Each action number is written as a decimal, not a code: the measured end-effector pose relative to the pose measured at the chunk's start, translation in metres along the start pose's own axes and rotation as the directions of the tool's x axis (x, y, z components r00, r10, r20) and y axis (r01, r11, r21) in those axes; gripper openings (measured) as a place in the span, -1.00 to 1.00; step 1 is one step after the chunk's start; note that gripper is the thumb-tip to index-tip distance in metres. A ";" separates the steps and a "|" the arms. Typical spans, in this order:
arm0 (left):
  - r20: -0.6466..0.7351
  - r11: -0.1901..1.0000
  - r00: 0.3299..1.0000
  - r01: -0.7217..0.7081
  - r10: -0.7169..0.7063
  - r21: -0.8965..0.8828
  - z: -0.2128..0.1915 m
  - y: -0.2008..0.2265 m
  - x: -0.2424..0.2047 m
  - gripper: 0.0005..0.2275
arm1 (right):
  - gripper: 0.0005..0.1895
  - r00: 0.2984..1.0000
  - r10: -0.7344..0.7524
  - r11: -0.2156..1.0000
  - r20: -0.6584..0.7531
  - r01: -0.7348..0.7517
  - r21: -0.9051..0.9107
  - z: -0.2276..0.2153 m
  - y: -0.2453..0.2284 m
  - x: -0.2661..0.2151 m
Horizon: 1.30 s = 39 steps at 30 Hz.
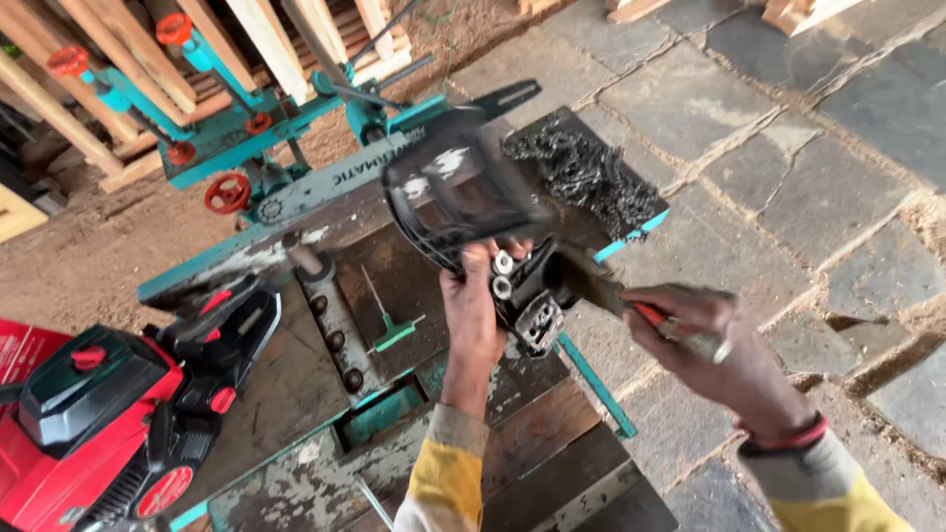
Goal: The person cleans a chainsaw and its components on a workbench. They use a brush to scrub the air filter, fuel cap, and body, then wipe surfaces with a cloth. The person also cleans the chain and a green T-handle tool before placing them back on the bench.
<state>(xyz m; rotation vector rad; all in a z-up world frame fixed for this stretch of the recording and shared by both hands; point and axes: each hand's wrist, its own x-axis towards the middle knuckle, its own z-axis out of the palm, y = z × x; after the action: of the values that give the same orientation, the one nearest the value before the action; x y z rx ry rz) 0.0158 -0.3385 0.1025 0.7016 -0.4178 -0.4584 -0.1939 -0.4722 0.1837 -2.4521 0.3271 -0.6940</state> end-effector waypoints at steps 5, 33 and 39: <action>0.005 0.999 1.000 -0.014 0.014 -0.029 0.000 0.006 -0.003 -0.72 | -0.85 0.984 -0.064 0.989 -0.167 0.085 0.118 0.007 0.025 0.001; -0.089 0.889 0.955 -0.227 0.283 0.397 -0.081 0.103 -0.023 -0.67 | -0.65 1.000 0.003 0.594 0.008 -0.008 0.804 0.039 0.009 0.032; -0.145 0.713 0.908 -0.203 0.394 0.671 -0.141 0.240 -0.064 -0.70 | -0.75 0.774 0.046 0.469 0.632 -0.575 0.670 0.268 -0.095 -0.056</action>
<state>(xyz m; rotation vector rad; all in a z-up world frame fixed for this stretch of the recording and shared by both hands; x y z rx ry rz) 0.0973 -0.0706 0.1582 1.3309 -0.4129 0.1298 -0.0880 -0.2531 0.0266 -1.4335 0.1576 0.0841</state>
